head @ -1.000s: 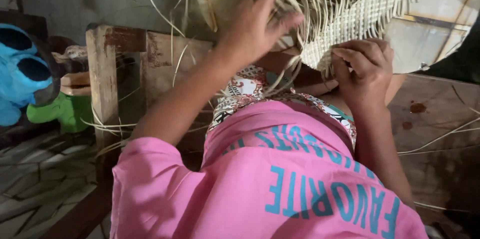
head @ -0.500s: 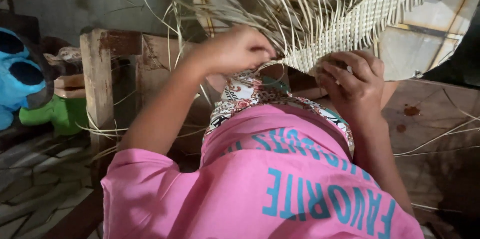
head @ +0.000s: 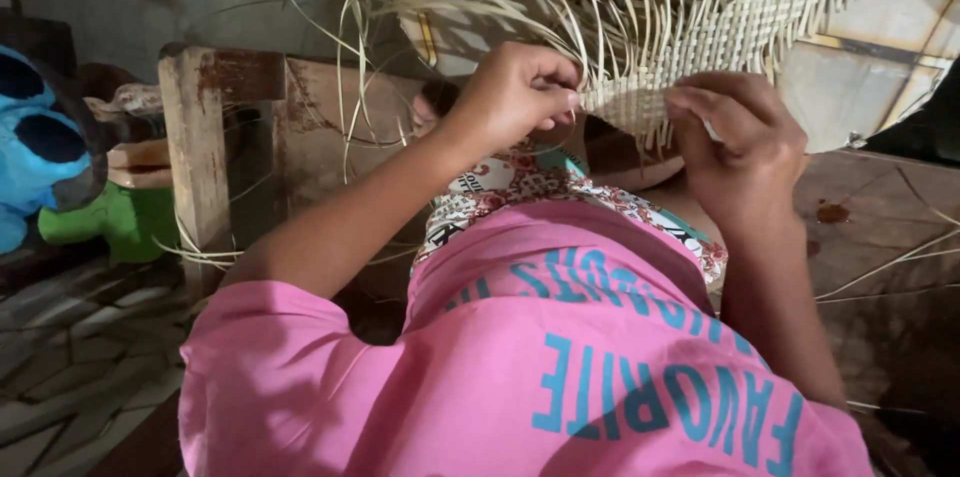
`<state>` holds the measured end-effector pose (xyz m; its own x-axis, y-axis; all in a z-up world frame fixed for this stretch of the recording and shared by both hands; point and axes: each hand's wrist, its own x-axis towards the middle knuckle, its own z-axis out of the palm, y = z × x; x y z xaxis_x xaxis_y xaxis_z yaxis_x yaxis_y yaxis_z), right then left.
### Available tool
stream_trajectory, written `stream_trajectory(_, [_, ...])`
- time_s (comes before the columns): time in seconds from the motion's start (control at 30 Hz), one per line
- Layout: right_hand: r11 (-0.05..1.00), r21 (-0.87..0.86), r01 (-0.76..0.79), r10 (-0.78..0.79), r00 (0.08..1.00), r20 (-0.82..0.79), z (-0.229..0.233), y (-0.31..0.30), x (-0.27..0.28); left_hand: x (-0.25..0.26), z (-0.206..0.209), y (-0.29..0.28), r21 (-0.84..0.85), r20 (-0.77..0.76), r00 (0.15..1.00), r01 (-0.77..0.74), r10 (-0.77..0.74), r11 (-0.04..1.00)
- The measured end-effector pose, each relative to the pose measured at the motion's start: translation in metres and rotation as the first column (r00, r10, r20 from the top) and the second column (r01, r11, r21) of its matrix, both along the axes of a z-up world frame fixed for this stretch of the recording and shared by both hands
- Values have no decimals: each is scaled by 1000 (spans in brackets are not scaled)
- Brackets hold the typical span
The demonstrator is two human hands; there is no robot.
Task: Weaving a mat by tucking loose plant fibers into the existing woven structure on a wooden frame.
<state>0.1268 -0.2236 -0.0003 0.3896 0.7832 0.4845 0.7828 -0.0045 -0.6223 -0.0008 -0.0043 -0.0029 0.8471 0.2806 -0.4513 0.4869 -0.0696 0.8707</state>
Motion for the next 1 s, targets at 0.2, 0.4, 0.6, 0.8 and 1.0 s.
stream_trajectory(0.2, [969, -219, -118, 55, 960, -275, 26, 38, -4, -8, -24, -14, 160, 312, 948, -114, 59, 980])
stream_trajectory(0.4, [909, -409, -76, 11, 987, -158, -19, 64, 7, -32, -84, -41, 711, 290, 954, -161, -77, 685])
stream_trajectory(0.6, [811, -542, -221, 129, 971, -202, -19, 85, 28, -22, -45, -56, 219, 406, 864, -408, 297, 887])
stream_trajectory(0.8, [856, -516, 5, 100, 979, 176, -48, 101, 71, -6, -65, -37, 371, 265, 946, -280, 188, 886])
stream_trajectory(1.0, [779, -626, -39, -86, 982, -169, -54, 136, 109, 1, -65, -37, 393, 295, 949, -229, 114, 891])
